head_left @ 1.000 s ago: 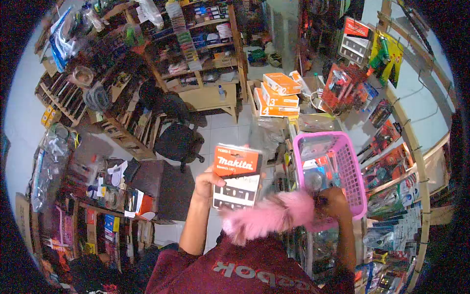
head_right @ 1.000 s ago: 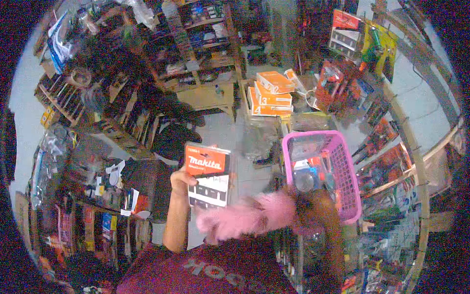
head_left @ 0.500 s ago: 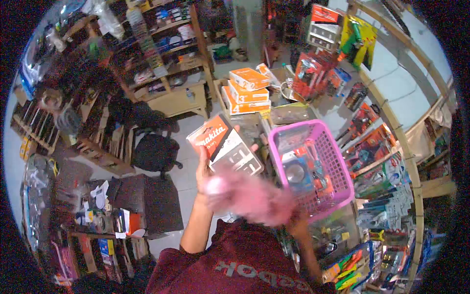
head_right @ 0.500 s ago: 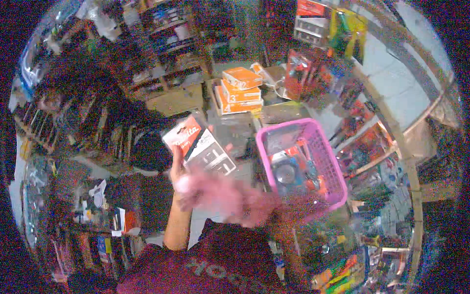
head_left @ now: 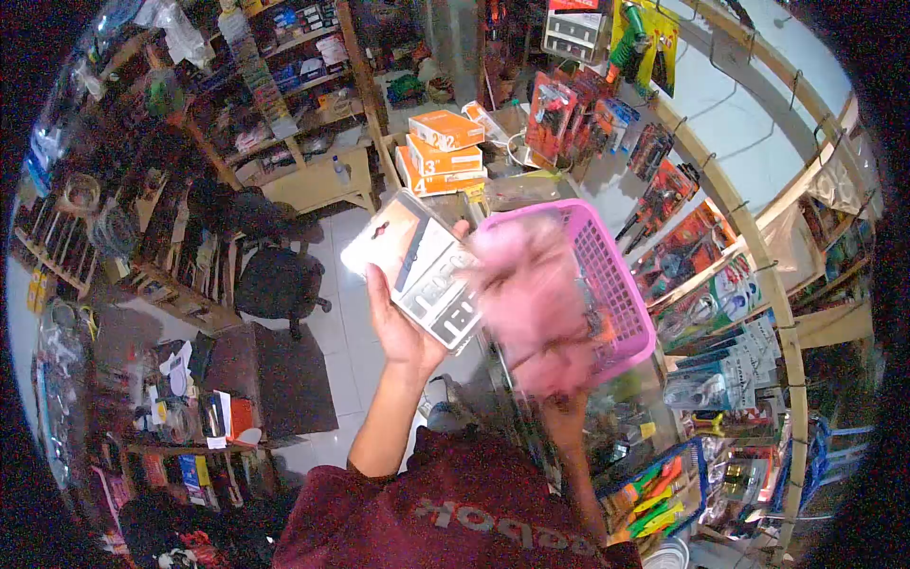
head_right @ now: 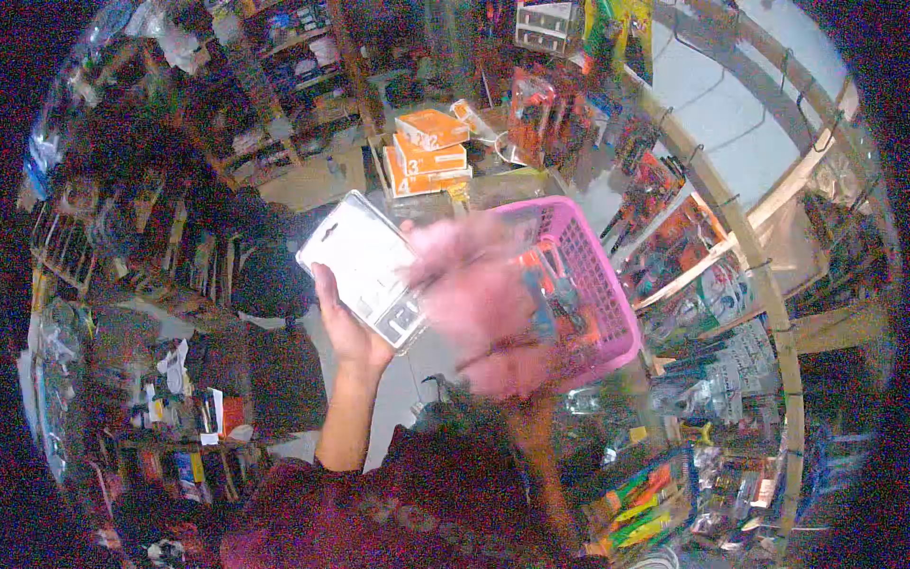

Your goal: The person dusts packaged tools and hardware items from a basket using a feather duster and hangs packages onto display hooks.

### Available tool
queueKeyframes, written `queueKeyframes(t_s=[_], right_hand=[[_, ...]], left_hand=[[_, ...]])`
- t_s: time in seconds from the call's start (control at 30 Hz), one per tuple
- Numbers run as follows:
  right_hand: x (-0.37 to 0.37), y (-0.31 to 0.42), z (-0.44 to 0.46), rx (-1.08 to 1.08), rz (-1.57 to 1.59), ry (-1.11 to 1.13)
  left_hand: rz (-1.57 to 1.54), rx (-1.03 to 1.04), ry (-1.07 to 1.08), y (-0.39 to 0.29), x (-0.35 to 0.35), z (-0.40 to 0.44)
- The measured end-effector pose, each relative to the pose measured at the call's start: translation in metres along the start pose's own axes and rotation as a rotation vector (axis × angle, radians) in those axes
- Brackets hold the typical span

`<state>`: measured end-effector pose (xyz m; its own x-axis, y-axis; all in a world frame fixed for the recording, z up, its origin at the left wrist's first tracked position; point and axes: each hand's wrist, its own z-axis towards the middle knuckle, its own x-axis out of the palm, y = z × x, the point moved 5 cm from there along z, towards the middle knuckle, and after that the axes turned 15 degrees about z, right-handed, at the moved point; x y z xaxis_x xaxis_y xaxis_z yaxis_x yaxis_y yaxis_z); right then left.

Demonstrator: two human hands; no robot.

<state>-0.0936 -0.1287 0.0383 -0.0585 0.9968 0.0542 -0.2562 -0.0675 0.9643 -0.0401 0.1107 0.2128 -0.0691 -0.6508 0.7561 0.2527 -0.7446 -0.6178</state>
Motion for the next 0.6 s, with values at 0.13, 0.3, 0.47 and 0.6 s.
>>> queueKeyframes(t_s=[0.13, 0.3, 0.47, 0.6], right_hand=[[-0.002, -0.020, -0.010, 0.398, 0.195, 0.213], [-0.030, -0.005, -0.020, 0.118, -0.306, 0.195], [-0.020, 0.016, -0.024, 0.009, -0.525, 0.418], [0.006, 0.066, -0.019, -0.165, -0.457, 0.354]], left_hand=[[-0.195, -0.035, 0.084, 0.025, 0.007, -0.011], [0.122, -0.075, -0.238, 0.044, -0.002, -0.036], [0.191, -0.218, -0.095, 0.080, -0.013, -0.047], [0.189, -0.311, 0.049, 0.102, -0.025, -0.063]])
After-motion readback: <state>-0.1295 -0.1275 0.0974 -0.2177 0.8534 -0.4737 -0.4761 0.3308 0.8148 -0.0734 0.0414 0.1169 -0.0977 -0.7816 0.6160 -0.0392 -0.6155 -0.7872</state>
